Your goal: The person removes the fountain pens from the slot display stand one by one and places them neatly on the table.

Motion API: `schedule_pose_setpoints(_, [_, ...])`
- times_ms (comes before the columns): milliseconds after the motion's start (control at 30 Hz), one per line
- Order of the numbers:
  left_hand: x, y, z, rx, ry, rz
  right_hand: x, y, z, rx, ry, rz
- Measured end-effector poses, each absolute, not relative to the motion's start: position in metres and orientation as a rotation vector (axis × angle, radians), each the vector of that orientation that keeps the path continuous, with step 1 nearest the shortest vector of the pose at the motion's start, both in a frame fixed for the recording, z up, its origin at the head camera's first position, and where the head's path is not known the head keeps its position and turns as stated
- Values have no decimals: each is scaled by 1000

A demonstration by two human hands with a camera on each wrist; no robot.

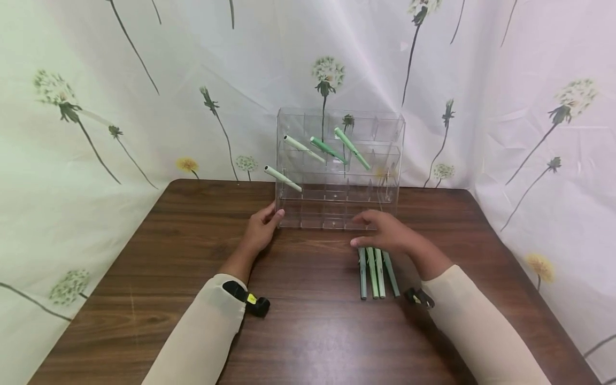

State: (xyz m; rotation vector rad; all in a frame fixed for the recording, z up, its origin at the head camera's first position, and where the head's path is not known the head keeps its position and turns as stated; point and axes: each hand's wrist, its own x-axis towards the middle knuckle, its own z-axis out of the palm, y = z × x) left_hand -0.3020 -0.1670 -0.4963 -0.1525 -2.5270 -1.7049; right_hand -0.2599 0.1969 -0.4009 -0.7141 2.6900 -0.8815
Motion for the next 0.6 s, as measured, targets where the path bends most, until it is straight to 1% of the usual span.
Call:
schedule_pose_setpoints(233, [-303, -166, -494, -179, -2507, -1747, -268, 174, -382, -781, 2731, -913])
schedule_pose_setpoints(433, [-302, -168, -493, -168, -2522, -1748, -276, 154, -376, -809, 2653, -1080])
schedule_pose_setpoints(600, [-301, -167, -493, -160, -2539, -1735, -282, 139, -373, -779, 2617, -1212])
